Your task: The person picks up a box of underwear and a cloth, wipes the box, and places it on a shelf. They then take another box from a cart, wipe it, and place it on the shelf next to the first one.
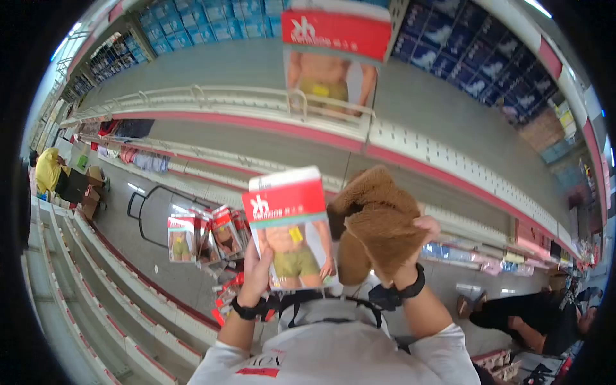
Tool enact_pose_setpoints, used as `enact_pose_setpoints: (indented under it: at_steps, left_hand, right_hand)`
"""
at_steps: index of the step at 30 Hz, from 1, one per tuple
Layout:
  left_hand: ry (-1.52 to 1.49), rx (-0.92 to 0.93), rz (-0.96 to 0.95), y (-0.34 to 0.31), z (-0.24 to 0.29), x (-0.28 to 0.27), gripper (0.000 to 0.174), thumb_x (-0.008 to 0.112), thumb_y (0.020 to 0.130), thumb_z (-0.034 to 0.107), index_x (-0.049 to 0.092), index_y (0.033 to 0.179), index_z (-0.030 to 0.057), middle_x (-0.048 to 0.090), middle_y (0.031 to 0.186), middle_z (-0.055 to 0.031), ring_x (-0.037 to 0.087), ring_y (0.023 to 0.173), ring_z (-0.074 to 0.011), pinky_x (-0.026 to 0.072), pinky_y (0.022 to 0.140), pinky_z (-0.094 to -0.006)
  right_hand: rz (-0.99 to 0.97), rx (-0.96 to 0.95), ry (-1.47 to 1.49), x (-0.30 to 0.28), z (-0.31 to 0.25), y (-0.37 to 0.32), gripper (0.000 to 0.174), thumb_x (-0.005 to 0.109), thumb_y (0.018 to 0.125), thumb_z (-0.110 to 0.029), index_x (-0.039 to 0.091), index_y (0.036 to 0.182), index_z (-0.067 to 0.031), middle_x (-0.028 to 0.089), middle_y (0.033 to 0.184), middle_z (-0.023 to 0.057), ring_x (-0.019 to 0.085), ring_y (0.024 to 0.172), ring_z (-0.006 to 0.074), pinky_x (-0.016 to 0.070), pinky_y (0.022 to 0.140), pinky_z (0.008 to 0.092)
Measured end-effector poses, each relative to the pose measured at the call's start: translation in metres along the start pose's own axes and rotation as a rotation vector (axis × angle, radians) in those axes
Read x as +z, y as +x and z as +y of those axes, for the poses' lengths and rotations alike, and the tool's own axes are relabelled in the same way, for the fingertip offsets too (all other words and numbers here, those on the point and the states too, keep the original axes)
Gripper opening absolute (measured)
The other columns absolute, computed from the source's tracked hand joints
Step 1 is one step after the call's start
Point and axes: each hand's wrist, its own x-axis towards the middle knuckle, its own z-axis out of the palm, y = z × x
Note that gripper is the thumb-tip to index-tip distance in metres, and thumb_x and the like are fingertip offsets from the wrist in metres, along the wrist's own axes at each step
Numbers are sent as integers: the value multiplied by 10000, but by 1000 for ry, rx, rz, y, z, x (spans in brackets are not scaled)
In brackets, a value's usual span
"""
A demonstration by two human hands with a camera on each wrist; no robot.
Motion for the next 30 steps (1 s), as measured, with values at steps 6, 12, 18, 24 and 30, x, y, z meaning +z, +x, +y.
enact_pose_setpoints:
  at_steps: [6,12,18,24,30]
  left_hand:
    - [-14,142,-122,-5,25,50,409,532,908,178,389,1236,-20,521,1129,-77,472,1043,-120,368,905,-270]
    - [50,51,-199,2,40,67,527,396,956,349,308,1307,-34,423,1273,-119,389,1178,-157,299,984,-299]
    - [71,142,-253,-1,45,79,563,433,935,306,250,1337,-44,385,1310,-140,355,1218,-188,269,1012,-326]
    - [179,203,-274,-2,35,75,515,528,880,169,296,1281,-57,465,1222,-156,427,1143,-193,322,966,-332]
    - [388,239,-338,-9,42,84,515,550,863,149,301,1268,-48,546,1118,-189,537,1034,-227,406,885,-345]
  right_hand:
    - [-343,166,-413,-7,-5,-23,727,543,869,-271,91,1411,-93,212,1404,164,274,1290,259,223,1065,372]
    - [-259,506,-153,-6,-21,-12,908,572,858,-118,-136,1426,-94,188,1436,144,226,1316,235,217,1066,366]
    - [-262,375,-557,-29,-5,-22,637,573,866,-95,229,1390,15,233,1443,159,358,1261,200,289,1030,317]
    - [-216,184,-521,-29,-10,-3,524,456,895,12,251,1377,36,248,1461,130,381,1254,192,324,1021,311]
    - [-237,48,-631,-17,-23,15,537,438,880,36,244,1381,45,185,1482,142,261,1334,231,253,1066,334]
